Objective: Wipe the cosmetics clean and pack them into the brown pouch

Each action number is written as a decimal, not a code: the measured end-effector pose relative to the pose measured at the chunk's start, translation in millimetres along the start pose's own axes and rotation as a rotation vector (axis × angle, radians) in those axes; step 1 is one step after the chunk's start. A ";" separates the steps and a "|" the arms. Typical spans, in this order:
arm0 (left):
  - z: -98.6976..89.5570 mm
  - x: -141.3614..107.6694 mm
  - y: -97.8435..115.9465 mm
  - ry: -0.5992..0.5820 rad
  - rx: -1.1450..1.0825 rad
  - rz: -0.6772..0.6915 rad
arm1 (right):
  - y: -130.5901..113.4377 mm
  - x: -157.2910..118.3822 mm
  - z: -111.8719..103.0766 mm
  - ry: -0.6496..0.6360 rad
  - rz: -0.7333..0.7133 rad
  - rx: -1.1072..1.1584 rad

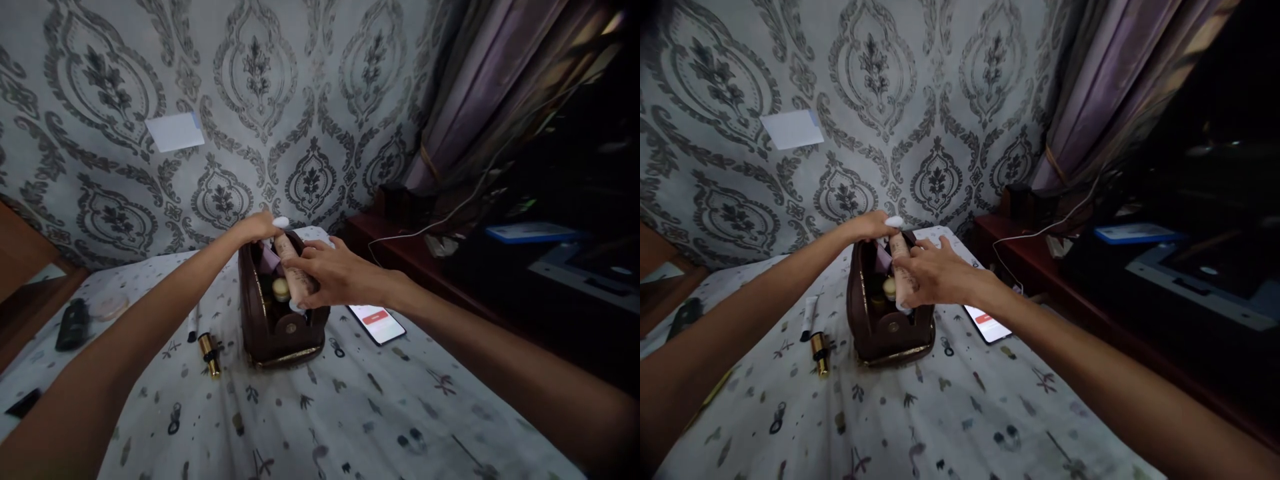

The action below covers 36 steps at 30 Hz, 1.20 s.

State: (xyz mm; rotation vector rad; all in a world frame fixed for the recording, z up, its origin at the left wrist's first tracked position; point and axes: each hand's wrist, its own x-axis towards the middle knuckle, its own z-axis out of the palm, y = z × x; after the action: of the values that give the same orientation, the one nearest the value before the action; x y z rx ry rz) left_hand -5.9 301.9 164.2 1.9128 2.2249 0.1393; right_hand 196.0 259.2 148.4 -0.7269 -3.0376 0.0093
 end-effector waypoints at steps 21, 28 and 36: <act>-3.9 -10.3 -1.1 0.020 -0.123 0.038 | -14.5 -12.3 7.3 0.060 0.020 -0.005; -1.0 -9.5 -6.2 0.005 -0.131 0.053 | -9.6 -16.4 7.8 0.054 -0.004 0.027; -5.5 -16.6 -4.9 -0.034 -0.124 0.086 | -3.8 -15.8 8.1 0.064 -0.030 0.058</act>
State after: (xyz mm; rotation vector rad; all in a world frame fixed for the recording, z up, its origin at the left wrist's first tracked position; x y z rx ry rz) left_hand -9.6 285.1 170.1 1.9300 2.0621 0.2494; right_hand 208.2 248.6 140.0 -0.6647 -2.9732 0.0721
